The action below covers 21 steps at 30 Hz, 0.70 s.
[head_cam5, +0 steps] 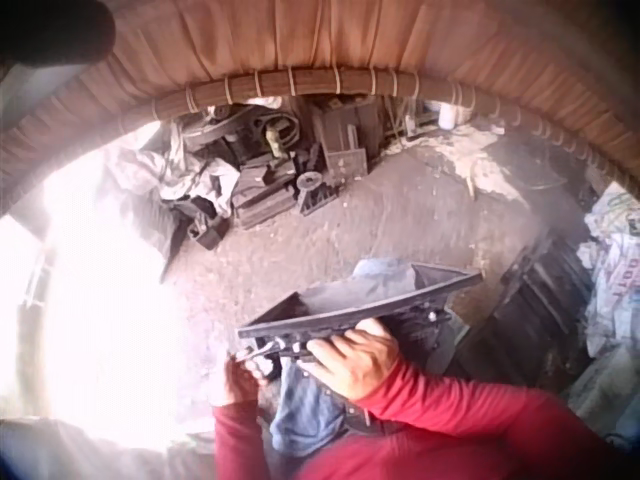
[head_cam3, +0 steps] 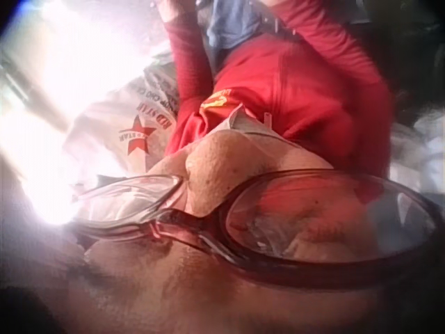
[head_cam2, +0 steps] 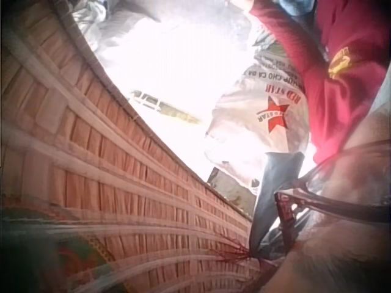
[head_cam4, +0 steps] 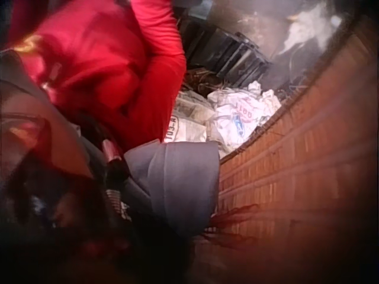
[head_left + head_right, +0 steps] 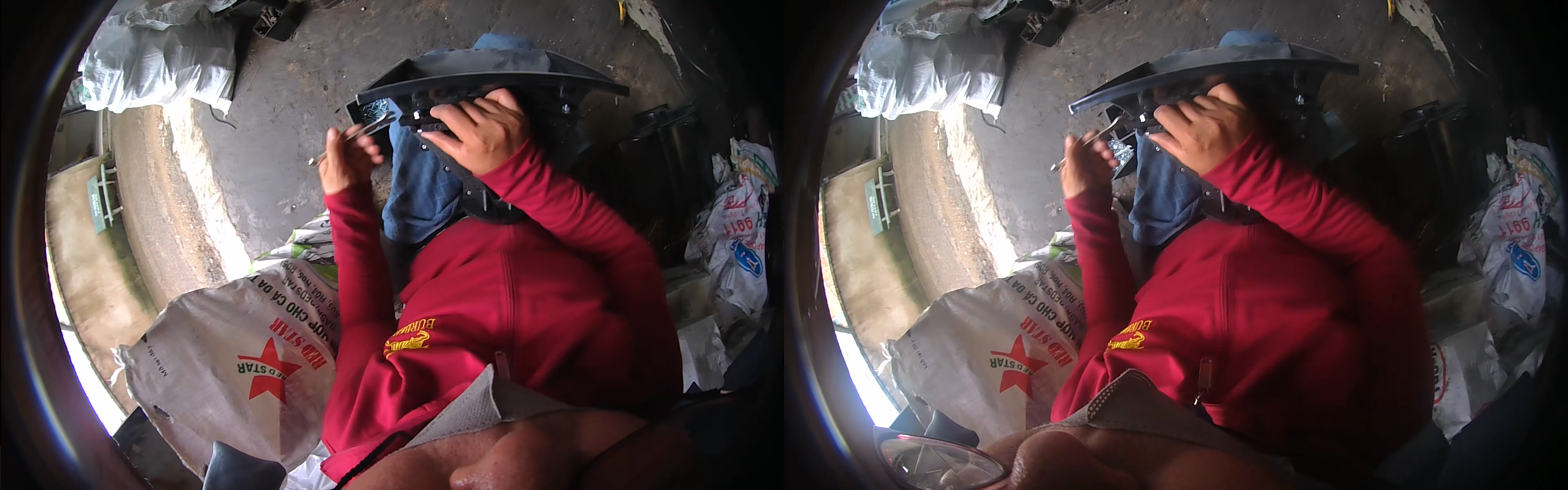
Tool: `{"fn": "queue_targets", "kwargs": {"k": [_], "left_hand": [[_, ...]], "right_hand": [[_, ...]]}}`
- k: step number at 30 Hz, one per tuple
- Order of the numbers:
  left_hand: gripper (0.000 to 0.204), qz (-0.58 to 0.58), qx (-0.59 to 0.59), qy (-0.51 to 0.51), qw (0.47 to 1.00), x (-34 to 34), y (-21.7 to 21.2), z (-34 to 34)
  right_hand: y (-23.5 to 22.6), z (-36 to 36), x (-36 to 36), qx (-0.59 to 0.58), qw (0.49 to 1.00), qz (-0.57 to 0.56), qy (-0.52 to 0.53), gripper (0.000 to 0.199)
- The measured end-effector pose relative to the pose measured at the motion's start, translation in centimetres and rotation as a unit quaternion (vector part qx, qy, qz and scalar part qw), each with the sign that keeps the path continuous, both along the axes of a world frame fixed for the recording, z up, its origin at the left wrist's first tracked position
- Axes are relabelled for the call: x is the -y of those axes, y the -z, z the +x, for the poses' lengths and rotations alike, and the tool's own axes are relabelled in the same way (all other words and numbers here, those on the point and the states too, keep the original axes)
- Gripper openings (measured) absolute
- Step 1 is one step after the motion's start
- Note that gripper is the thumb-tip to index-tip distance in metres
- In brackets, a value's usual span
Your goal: The person sits on the floor and uses a wrench to tighten bolts on a black metal part. They then pick up a circular metal component and attach it to the first part, continuing to tighten the assembly.
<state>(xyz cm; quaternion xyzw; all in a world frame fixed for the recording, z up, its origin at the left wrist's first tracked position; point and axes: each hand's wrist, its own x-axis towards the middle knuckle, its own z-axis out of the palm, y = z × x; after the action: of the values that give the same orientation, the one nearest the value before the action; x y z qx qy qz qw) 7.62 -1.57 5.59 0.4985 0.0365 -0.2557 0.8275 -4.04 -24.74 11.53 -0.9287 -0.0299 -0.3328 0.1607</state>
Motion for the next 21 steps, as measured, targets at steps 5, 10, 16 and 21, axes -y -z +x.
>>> {"fn": "queue_targets", "kwargs": {"k": [5,10,16,21], "left_hand": [[0.036,0.216,0.339,0.020,0.915,2.3,-10.1,-4.8],[0.006,0.423,0.573,0.078,0.697,5.1,-13.3,-5.9],[0.009,0.419,0.585,0.052,0.693,5.8,-13.1,-5.5],[0.006,0.469,0.621,0.091,0.622,7.0,-13.4,-5.4]], "right_hand": [[-0.1,0.1,-0.3,0.014,1.000,0.006,-0.011,0.028],[-0.3,-0.2,-0.2,-0.009,1.000,0.018,-0.018,0.027],[-0.5,-0.6,0.0,-0.003,0.999,0.038,-0.031,0.025],[-0.2,-0.8,0.1,0.003,0.998,0.055,-0.037,0.023]]}}
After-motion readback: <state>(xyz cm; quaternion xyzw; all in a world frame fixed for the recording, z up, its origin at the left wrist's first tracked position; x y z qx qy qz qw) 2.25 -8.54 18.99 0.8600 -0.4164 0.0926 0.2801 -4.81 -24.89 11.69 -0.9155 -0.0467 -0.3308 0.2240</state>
